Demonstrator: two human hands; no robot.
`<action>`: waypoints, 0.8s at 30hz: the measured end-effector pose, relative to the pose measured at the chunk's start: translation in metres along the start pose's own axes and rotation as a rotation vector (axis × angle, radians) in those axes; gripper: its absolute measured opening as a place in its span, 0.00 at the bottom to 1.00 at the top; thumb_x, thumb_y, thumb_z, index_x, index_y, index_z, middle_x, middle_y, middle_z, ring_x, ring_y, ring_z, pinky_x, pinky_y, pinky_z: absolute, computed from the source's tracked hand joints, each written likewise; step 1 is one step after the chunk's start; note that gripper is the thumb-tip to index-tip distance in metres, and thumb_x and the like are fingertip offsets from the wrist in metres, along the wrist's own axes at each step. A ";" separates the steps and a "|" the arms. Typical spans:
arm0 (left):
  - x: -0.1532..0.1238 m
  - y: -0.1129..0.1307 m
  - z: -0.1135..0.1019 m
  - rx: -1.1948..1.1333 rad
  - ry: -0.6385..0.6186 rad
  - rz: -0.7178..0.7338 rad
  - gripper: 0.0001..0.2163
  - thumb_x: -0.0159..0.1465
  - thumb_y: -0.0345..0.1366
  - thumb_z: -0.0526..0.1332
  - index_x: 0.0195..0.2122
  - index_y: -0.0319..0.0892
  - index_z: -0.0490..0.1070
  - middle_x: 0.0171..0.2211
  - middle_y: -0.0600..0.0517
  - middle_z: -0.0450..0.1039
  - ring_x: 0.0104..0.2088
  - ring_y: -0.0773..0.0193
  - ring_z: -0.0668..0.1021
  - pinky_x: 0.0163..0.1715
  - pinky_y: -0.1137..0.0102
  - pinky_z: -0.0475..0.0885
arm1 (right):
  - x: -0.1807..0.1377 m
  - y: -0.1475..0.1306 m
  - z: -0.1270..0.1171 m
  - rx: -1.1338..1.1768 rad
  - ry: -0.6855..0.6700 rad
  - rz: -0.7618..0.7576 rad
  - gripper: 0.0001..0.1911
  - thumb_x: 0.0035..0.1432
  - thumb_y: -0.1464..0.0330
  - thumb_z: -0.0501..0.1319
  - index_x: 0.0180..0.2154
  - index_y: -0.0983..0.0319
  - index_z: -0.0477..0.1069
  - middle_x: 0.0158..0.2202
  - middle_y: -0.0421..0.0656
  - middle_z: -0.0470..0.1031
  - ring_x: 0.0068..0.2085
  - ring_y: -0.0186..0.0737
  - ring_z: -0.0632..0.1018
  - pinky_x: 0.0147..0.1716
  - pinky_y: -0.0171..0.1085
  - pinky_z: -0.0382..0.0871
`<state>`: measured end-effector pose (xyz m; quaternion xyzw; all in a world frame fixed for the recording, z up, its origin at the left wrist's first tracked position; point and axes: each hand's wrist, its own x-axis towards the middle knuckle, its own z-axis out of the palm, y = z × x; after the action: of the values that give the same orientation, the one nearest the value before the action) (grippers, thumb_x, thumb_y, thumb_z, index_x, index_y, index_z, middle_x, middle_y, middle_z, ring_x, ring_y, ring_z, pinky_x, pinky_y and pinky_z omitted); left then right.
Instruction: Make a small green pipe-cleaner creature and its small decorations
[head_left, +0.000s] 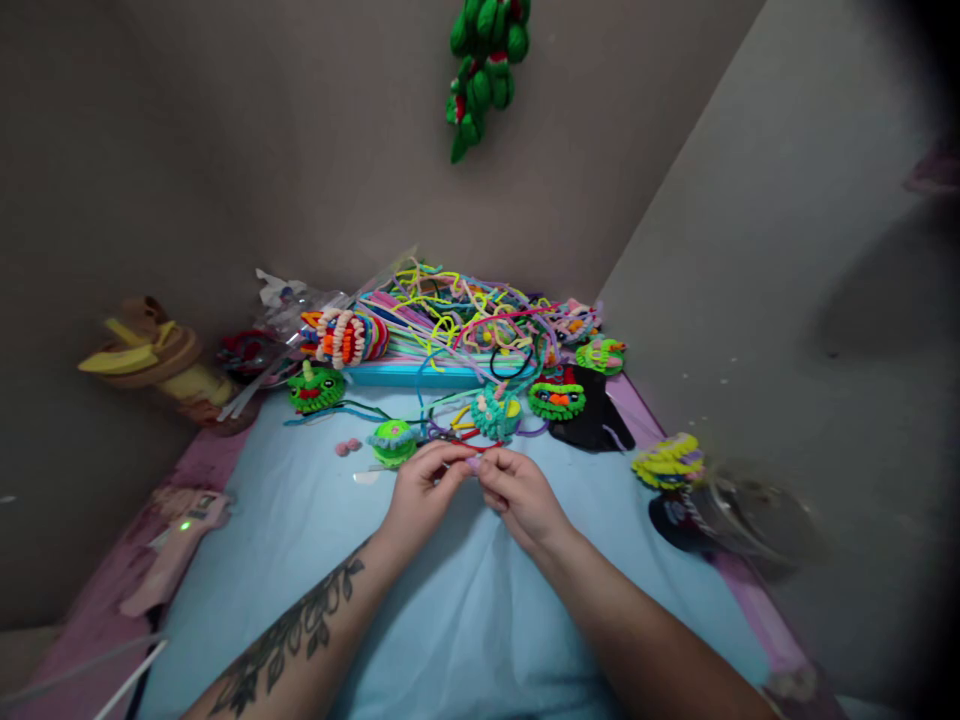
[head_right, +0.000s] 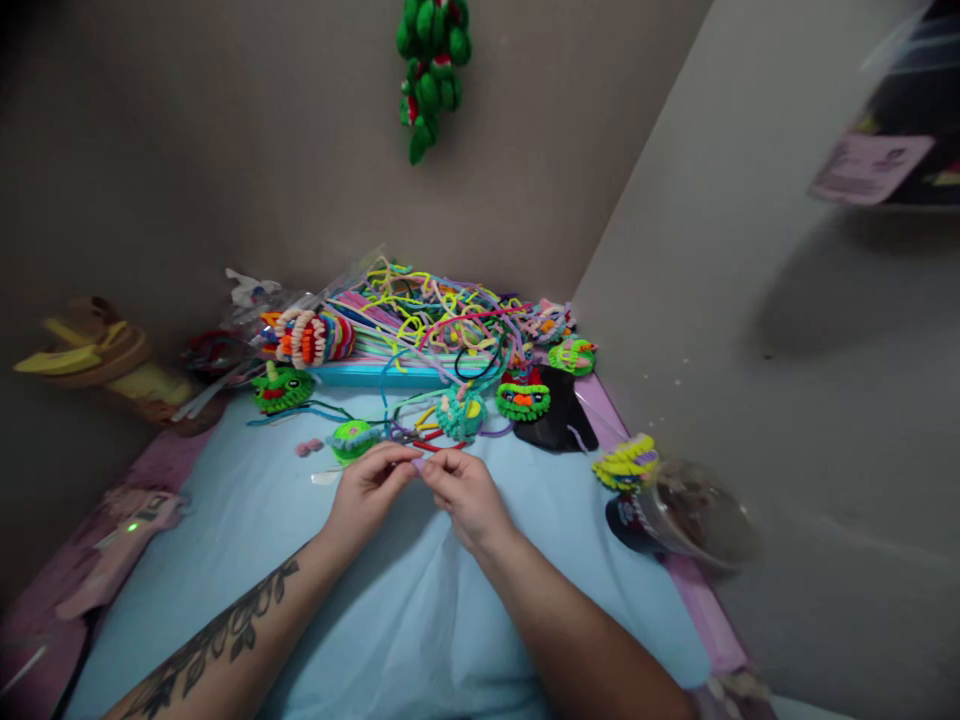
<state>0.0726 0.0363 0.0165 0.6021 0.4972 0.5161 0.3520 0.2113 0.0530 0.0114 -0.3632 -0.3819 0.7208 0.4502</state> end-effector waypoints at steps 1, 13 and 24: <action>0.000 0.000 0.000 -0.012 -0.002 -0.034 0.06 0.59 0.36 0.61 0.34 0.42 0.77 0.33 0.49 0.76 0.34 0.62 0.75 0.32 0.71 0.69 | 0.000 -0.001 0.000 -0.019 0.003 -0.007 0.18 0.43 0.57 0.69 0.21 0.63 0.66 0.14 0.31 0.54 0.16 0.24 0.51 0.15 0.30 0.40; 0.004 0.002 -0.004 -0.176 -0.147 -0.268 0.13 0.59 0.45 0.59 0.26 0.39 0.67 0.21 0.56 0.64 0.23 0.69 0.65 0.24 0.74 0.60 | 0.004 0.002 -0.013 -0.307 -0.017 -0.291 0.11 0.48 0.61 0.68 0.28 0.61 0.71 0.25 0.37 0.68 0.27 0.32 0.68 0.28 0.32 0.63; -0.004 0.000 0.007 -0.346 -0.243 -0.396 0.18 0.58 0.50 0.59 0.23 0.40 0.62 0.17 0.60 0.57 0.19 0.73 0.58 0.20 0.75 0.53 | 0.001 0.002 -0.015 -0.536 -0.013 -0.545 0.04 0.51 0.67 0.67 0.32 0.59 0.78 0.27 0.40 0.73 0.31 0.36 0.73 0.32 0.35 0.67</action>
<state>0.0794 0.0326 0.0141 0.4819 0.4639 0.4385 0.6003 0.2234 0.0567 0.0028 -0.3485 -0.6425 0.4513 0.5119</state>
